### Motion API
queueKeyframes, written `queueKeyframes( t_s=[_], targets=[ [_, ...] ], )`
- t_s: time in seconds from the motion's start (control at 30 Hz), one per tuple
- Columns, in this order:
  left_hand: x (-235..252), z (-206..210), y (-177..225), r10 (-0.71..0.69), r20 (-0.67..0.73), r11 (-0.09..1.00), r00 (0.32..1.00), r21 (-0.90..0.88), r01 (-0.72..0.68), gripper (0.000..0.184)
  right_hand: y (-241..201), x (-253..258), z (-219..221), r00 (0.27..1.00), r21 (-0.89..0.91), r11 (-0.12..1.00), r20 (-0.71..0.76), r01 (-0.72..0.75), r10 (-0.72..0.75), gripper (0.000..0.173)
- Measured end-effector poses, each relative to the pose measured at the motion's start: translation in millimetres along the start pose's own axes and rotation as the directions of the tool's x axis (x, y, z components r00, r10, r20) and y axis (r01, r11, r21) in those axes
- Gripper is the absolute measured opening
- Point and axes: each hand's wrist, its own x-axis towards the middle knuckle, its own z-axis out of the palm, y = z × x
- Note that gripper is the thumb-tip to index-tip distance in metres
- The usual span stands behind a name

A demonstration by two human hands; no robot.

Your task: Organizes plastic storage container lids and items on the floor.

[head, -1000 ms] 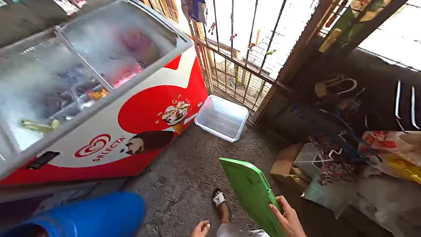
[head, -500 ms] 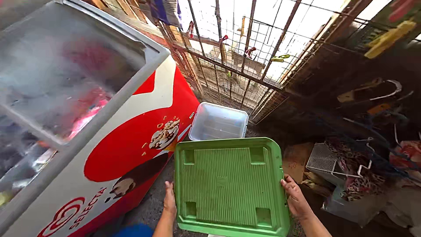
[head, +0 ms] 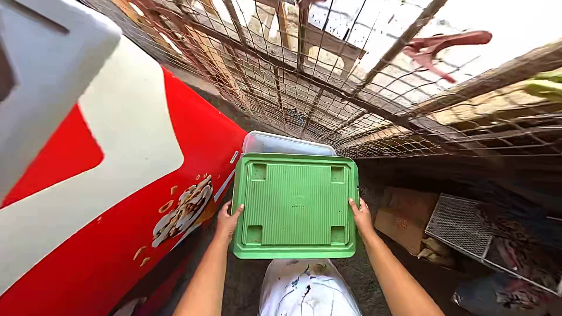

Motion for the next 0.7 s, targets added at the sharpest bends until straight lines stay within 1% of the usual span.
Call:
queueKeyframes(
  t_s=[0.07,0.13,0.23,0.33,0.4,0.47,0.53,0.63,0.7],
  targets=[
    [39.2,1.3,8.0,0.011,0.031,0.996,0.999,0.092,-0.014,0.058,2.3,26.9,24.3,1.000,0.070,0.997,0.001,-0.020,0.020,0.060],
    [72.4,3.8,13.5,0.011,0.030,0.986,0.999,0.169,-0.016,0.059,2.3,45.5,46.0,0.999,0.099,0.994,0.013,-0.040,0.039,0.059],
    [120.3,11.6,10.3,0.055,0.020,0.977,0.998,0.207,-0.058,0.058,-2.5,72.7,72.7,0.999,0.078,0.997,-0.022,-0.027,0.029,0.058],
    [154.9,23.1,0.2,0.115,-0.004,0.972,0.993,0.205,-0.111,0.058,3.4,95.9,89.5,0.996,0.005,1.000,-0.092,-0.015,0.016,0.058],
    [169.4,28.9,-5.7,0.112,-0.038,0.970,0.993,0.221,-0.101,0.058,12.4,108.4,101.0,0.995,-0.009,1.000,-0.099,0.008,-0.009,0.058],
    [178.2,31.7,-11.2,0.110,-0.040,0.967,0.993,0.237,-0.098,0.057,22.1,114.7,112.8,0.996,0.025,0.999,-0.085,0.025,-0.023,0.059],
    [185.3,38.3,-11.9,0.123,-0.026,0.966,0.992,0.234,-0.114,0.053,23.9,115.9,118.4,0.996,0.109,0.993,-0.087,0.040,-0.030,0.060],
    [186.1,42.4,-1.1,0.096,-0.033,0.984,0.995,0.152,-0.090,0.052,24.5,116.4,122.6,0.997,0.248,0.967,-0.064,0.052,-0.037,0.062],
    [188.8,38.8,0.4,0.066,0.002,0.977,0.998,0.201,-0.065,0.054,26.6,117.2,122.4,0.999,0.329,0.944,-0.030,0.021,-0.012,0.061]
  ],
)
